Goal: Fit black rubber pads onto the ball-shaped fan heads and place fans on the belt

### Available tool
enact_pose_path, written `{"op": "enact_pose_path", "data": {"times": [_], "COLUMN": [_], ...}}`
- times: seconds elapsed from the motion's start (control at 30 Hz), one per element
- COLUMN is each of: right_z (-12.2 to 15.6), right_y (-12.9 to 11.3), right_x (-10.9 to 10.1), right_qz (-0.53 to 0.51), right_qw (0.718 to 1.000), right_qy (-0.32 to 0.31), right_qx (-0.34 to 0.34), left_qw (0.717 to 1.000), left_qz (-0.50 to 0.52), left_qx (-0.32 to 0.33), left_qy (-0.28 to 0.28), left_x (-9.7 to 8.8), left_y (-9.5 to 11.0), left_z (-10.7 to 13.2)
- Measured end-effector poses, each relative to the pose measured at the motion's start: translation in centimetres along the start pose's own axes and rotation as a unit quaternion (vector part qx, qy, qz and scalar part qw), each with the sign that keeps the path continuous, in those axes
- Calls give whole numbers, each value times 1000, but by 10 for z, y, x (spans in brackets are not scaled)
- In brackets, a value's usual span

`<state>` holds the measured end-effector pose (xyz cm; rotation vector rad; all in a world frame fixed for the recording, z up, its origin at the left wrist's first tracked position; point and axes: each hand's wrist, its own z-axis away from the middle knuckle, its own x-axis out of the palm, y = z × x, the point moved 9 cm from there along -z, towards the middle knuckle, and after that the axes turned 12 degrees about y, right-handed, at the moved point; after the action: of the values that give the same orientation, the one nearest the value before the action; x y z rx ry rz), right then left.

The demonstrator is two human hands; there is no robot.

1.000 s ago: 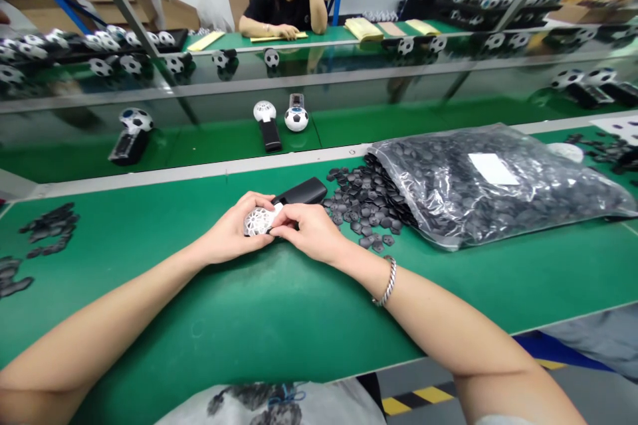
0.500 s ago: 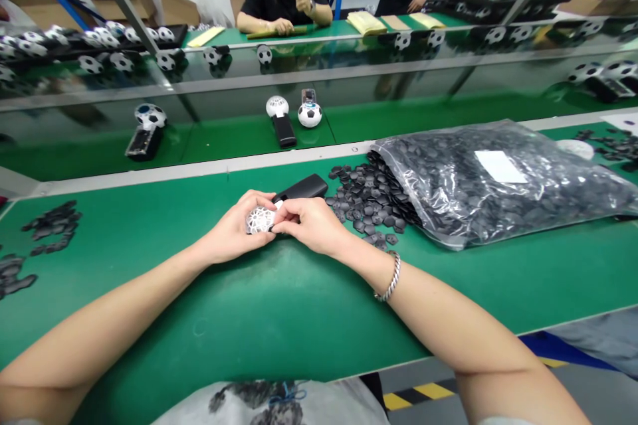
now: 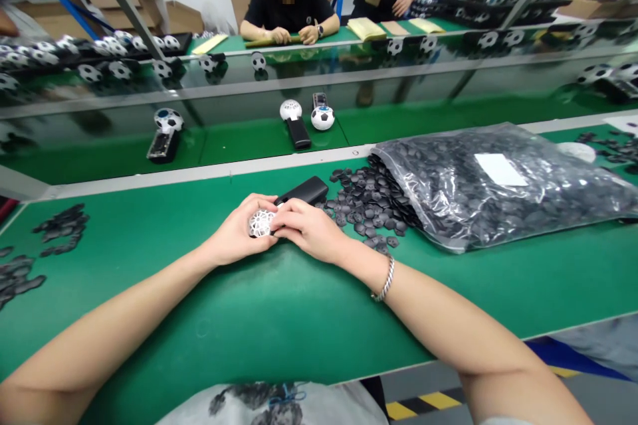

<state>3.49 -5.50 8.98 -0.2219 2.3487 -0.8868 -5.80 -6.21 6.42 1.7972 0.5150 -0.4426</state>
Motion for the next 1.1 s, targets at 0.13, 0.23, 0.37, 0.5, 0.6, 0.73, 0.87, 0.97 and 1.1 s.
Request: {"op": "enact_pose_path", "data": {"times": [0.13,0.23,0.37,0.5,0.6,0.73,0.87,0.97,1.1], "right_z": [9,10,8,6,6,7,6,6,7], "right_y": [-11,-7,-1,5,7,15,16,22,32], "right_x": [6,4,-6,-4,-3,-1,1,0,0], "right_qz": [34,27,-7,-19,-23,-25,-26,-46,-74], "right_qw": [996,998,1000,997,995,989,990,984,972], "right_qy": [-28,-31,7,1,2,0,-7,8,25], "right_qx": [-74,-46,12,69,100,144,140,172,221], "left_qw": [1000,999,999,999,999,999,999,999,999], "left_qz": [16,29,26,22,19,15,13,10,9], "left_qx": [4,0,4,10,13,17,20,22,25], "left_qy": [-24,-37,-43,-41,-41,-38,-35,-29,-24], "left_x": [-2,-2,-2,-2,-2,-2,-2,-2,-1], "left_y": [-3,-5,-5,-4,-3,-1,1,2,3], "left_z": [-2,-3,-3,-2,-2,-1,-1,-1,0]}}
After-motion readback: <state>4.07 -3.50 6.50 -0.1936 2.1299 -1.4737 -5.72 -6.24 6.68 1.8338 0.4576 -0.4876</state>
